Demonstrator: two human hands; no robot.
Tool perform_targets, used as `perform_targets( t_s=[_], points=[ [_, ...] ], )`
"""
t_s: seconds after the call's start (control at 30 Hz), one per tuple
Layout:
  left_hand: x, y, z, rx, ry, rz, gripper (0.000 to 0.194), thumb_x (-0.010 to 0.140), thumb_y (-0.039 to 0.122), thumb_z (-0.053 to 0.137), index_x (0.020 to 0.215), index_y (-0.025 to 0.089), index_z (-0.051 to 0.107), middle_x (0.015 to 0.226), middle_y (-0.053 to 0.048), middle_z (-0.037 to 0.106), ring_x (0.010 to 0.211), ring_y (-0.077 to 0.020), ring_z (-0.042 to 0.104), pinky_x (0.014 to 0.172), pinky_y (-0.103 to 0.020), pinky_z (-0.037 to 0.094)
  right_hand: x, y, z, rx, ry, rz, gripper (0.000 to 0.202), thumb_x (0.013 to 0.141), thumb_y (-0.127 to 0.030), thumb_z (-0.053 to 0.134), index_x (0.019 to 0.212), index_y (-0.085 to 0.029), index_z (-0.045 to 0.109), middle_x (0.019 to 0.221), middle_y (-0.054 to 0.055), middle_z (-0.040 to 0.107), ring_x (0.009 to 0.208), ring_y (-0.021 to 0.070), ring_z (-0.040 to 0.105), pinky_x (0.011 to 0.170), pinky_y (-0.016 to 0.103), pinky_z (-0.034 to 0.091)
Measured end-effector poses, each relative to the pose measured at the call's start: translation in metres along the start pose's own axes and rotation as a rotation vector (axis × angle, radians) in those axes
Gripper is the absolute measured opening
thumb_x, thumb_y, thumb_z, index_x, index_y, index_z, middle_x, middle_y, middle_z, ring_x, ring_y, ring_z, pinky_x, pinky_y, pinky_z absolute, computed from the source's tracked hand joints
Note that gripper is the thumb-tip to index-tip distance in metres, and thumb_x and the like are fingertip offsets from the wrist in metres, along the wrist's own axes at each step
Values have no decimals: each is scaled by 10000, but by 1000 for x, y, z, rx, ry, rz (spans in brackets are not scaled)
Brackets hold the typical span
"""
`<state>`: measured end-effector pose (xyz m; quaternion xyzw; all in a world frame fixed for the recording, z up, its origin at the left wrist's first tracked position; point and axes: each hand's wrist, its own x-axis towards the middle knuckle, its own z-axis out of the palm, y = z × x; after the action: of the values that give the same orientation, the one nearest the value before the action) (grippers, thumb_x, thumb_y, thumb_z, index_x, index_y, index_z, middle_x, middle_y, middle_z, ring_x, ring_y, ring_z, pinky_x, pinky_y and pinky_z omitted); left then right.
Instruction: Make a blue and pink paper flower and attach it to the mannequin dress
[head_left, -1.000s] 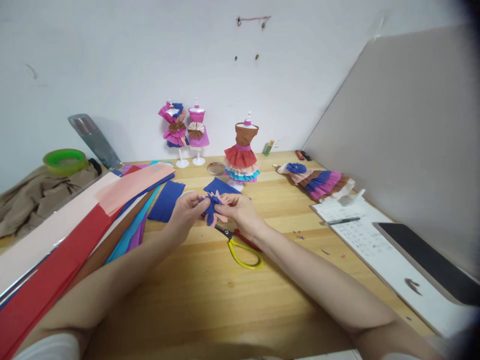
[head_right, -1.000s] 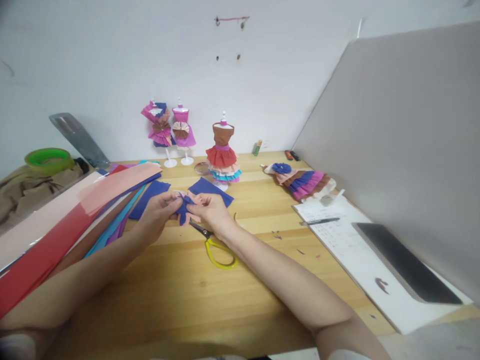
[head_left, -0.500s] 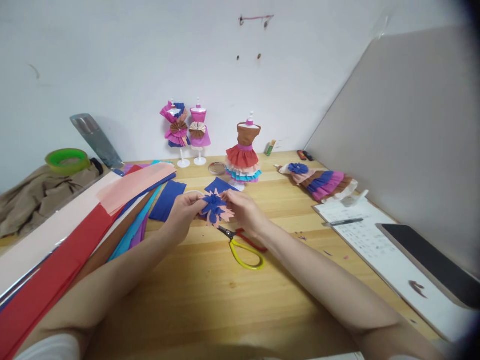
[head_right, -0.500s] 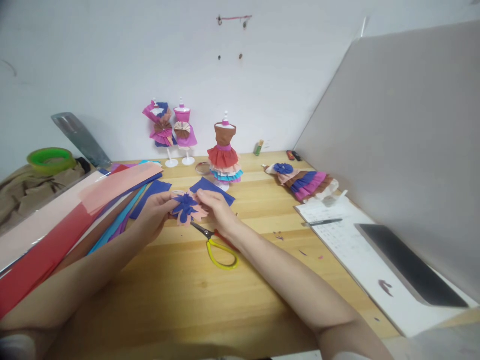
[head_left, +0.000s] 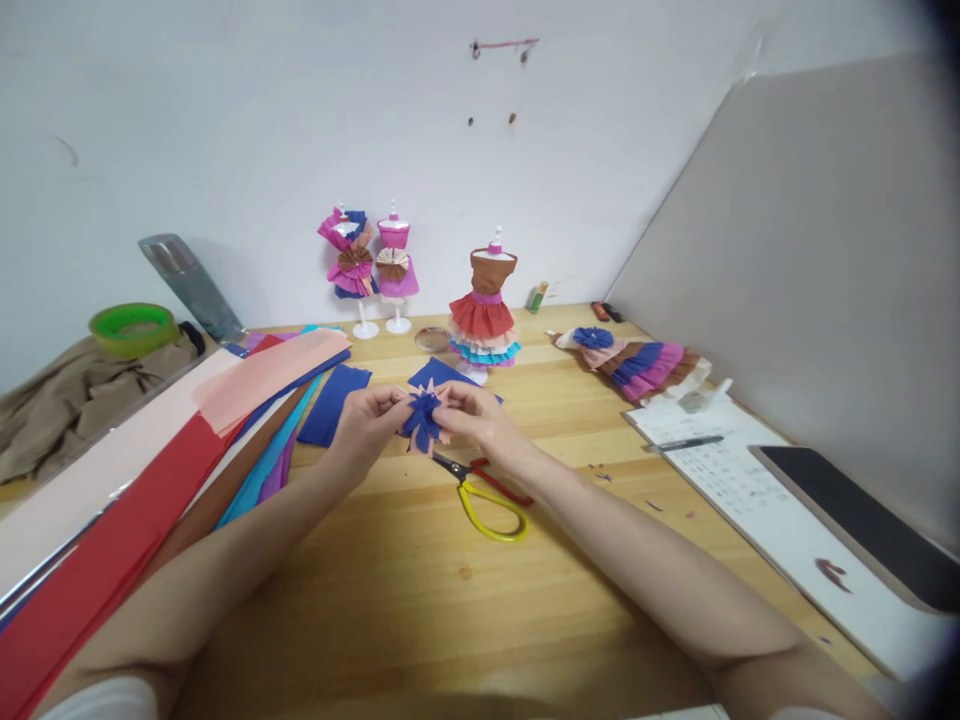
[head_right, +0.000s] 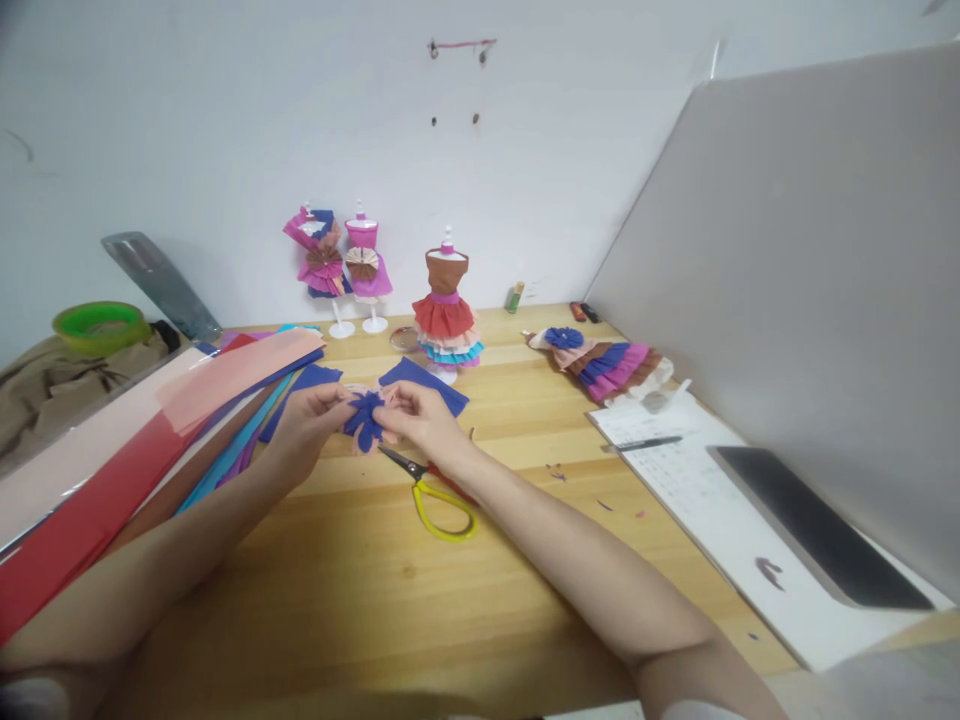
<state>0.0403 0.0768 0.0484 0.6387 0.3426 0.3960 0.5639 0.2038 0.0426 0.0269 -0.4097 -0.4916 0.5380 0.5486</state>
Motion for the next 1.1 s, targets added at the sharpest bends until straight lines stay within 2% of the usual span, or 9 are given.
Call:
perform_targets(
  t_s=[0.17, 0.27, 0.37, 0.47, 0.6, 0.73, 0.83, 0.93, 1.1],
  points=[
    [0, 1, 0, -12, 33, 3, 288, 736, 360, 691, 578, 141, 592, 498, -4, 605, 474, -104, 518, 528, -231, 360, 3, 7, -2, -74, -13, 18, 103, 569, -211, 632, 641, -191, 561, 565, -38, 610, 533, 127, 559, 587, 259, 422],
    [1, 2, -2, -14, 65, -9, 281, 716, 363, 715, 594, 132, 613, 512, -10, 617, 480, -98, 512, 526, -224, 363, 2, 4, -4, -41, -41, 29, 64, 626, -233, 608, 654, -178, 591, 552, -30, 594, 543, 133, 567, 606, 268, 433],
    [2, 3, -2, -11, 87, -12, 276, 689, 357, 740, 584, 130, 624, 506, 0, 605, 477, -88, 493, 516, -214, 365, 0, 3, -3, -42, -69, -12, 156, 675, -319, 664, 695, -175, 606, 586, -13, 616, 585, 151, 586, 616, 279, 451],
    [4, 2, -2, -18, 87, -19, 284, 658, 367, 766, 576, 134, 625, 494, 2, 599, 467, -93, 501, 507, -215, 375, 1, 7, -1, -106, -11, -30, 175, 618, -288, 730, 706, -184, 620, 658, 0, 668, 651, 167, 610, 634, 281, 463],
    [5, 0, -3, -67, 32, -51, 335, 675, 416, 759, 582, 131, 611, 510, -23, 625, 472, -115, 541, 512, -230, 410, 2, 9, -1, -86, 4, 20, 102, 596, -223, 675, 681, -172, 647, 668, -2, 687, 631, 155, 609, 629, 273, 458],
    [4, -2, -5, -188, -57, -122, 421, 731, 531, 682, 746, 111, 674, 643, -66, 676, 556, -159, 603, 537, -266, 479, 0, 6, 0, -20, 49, 81, 103, 612, -213, 643, 701, -164, 662, 647, -5, 683, 574, 129, 597, 610, 256, 452],
    [3, -1, -5, -184, -101, -119, 435, 694, 516, 727, 846, 110, 684, 686, -56, 674, 594, -152, 606, 562, -258, 490, 0, 6, 1, 14, 73, 94, 95, 612, -230, 670, 679, -166, 647, 616, -13, 664, 545, 117, 582, 599, 250, 452],
    [3, 0, -2, -145, -84, -140, 381, 635, 429, 798, 812, 116, 672, 650, -28, 658, 558, -120, 577, 552, -229, 461, 0, 6, 1, 30, 57, 89, 111, 617, -247, 691, 672, -169, 634, 609, -12, 658, 547, 117, 586, 597, 250, 453],
    [5, -3, -3, -209, -114, -184, 335, 679, 420, 762, 675, 115, 623, 559, -25, 626, 509, -107, 551, 517, -212, 410, -2, 2, -1, 70, -32, 120, 241, 650, -372, 744, 733, -158, 668, 647, 11, 670, 600, 135, 621, 656, 282, 495]
  ],
)
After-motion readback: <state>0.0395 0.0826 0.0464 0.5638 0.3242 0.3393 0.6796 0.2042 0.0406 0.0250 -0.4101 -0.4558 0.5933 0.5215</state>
